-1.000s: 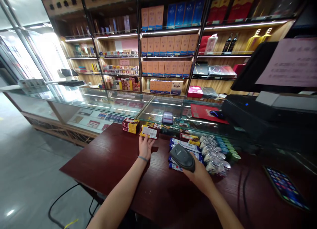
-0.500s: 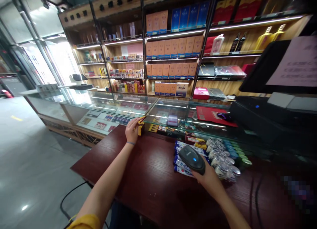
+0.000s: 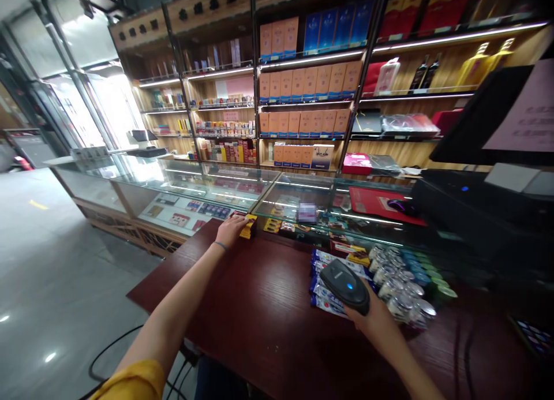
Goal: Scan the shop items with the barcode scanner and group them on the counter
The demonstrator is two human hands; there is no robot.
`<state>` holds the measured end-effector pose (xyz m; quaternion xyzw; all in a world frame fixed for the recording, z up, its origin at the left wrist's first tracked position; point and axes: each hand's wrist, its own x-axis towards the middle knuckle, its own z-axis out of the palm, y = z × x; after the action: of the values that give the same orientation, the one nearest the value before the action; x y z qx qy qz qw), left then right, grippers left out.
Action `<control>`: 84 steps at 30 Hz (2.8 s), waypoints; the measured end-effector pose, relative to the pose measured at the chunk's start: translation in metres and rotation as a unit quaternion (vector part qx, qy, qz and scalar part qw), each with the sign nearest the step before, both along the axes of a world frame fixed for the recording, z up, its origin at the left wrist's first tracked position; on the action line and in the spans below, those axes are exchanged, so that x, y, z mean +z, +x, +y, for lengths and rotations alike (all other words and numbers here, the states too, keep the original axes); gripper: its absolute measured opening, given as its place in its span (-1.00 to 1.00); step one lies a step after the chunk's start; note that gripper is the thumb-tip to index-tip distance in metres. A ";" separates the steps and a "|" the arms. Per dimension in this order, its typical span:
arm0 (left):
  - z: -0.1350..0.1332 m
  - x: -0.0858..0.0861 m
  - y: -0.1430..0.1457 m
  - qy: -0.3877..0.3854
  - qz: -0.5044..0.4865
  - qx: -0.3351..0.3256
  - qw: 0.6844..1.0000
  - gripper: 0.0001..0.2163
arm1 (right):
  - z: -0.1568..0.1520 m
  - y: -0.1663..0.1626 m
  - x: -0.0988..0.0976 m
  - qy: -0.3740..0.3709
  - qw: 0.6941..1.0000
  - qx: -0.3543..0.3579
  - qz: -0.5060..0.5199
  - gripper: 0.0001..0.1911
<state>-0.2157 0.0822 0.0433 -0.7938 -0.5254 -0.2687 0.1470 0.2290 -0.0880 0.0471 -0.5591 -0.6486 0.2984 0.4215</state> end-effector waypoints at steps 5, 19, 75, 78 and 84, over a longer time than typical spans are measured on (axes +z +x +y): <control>0.007 0.002 0.001 -0.035 -0.015 0.010 0.999 -0.65 | 0.005 0.006 -0.015 -0.006 1.000 -0.010 0.005 -0.32; 0.007 0.002 0.002 -0.037 -0.017 0.023 0.999 -0.61 | 0.004 0.003 -0.006 0.009 1.000 -0.017 0.008 -0.45; -0.017 -0.003 0.339 -0.102 -0.114 -0.210 0.966 -0.76 | 0.003 0.095 0.029 0.054 0.957 -0.177 0.223 -0.70; -0.031 0.003 0.311 -0.046 -0.215 -0.129 0.967 -0.79 | 0.004 0.092 0.028 0.053 0.961 -0.160 0.218 -0.71; -0.055 -0.009 0.245 -0.068 -0.636 -0.039 0.768 -0.75 | 0.004 0.078 0.024 0.037 0.976 -0.122 0.175 -0.69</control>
<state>0.0293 0.0268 0.0340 -0.4687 -0.4845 -0.6811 -0.2859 0.3073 -0.0839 0.0712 -0.5575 -0.5021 0.3139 0.5818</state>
